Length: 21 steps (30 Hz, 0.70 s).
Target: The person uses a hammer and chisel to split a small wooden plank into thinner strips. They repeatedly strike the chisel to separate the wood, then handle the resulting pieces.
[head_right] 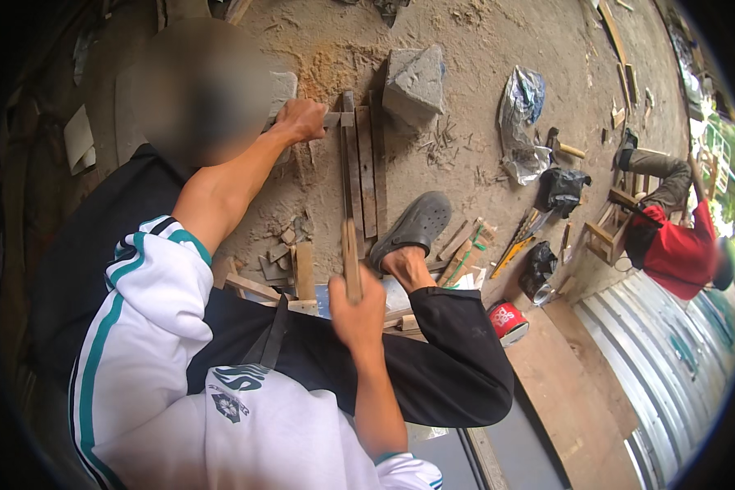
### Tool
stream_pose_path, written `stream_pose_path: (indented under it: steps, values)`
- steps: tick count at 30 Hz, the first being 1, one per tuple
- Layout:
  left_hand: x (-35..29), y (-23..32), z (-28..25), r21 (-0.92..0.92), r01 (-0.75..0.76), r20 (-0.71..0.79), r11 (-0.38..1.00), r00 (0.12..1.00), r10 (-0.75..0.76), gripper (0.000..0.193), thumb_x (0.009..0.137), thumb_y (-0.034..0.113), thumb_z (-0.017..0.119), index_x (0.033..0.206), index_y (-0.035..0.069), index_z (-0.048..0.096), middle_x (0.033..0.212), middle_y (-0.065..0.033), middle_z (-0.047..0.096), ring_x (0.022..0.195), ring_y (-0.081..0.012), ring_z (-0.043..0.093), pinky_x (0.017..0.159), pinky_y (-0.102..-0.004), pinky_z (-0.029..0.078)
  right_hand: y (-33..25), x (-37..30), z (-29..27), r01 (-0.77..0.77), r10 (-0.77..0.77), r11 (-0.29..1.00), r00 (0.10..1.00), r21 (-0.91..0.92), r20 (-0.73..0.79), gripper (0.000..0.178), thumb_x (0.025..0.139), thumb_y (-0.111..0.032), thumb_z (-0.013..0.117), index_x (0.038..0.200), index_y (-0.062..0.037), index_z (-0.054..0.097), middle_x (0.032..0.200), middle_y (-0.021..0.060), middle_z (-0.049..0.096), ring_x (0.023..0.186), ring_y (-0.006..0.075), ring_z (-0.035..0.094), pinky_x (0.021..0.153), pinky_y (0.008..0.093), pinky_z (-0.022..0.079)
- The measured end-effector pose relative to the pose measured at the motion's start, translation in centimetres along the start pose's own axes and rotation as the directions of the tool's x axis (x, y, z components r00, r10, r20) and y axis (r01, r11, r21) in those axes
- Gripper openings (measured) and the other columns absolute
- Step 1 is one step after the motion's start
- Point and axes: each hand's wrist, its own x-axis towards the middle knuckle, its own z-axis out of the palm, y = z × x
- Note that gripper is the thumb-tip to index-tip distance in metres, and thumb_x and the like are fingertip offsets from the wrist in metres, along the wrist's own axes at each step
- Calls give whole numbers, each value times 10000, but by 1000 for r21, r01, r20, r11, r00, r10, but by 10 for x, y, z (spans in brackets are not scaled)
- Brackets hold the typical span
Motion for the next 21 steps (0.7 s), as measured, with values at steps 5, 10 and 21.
stream_pose_path:
  steps: [5, 10, 21]
  values:
    - [-1, -1, 2, 25, -46, -34, 999, 998, 47, 288, 717, 260, 727, 916, 58, 675, 855, -153, 703, 821, -329, 694, 707, -449, 564, 52, 20, 20, 70, -71, 997, 997, 34, 23, 160, 850, -93, 599, 737, 4, 544, 601, -14, 465, 567, 79, 424, 524, 288, 356]
    - [6, -3, 7, 13, -1, -16, 1000, 1000, 2, 173, 718, 178, 737, 832, 50, 714, 869, -157, 706, 858, -337, 697, 705, -428, 578, 25, 8, 16, 30, -30, 1000, 999, 3, 12, 190, 832, -109, 586, 704, 4, 502, 543, 76, 464, 520, 114, 422, 502, 338, 381]
    - [1, 0, -1, 13, -17, -12, 1000, 1000, 18, 208, 717, 186, 746, 877, 56, 719, 863, -151, 707, 861, -339, 696, 715, -431, 584, 32, -2, 15, 32, -33, 999, 999, 30, 35, 169, 838, -94, 603, 723, 7, 532, 581, 4, 459, 562, 80, 427, 522, 287, 364]
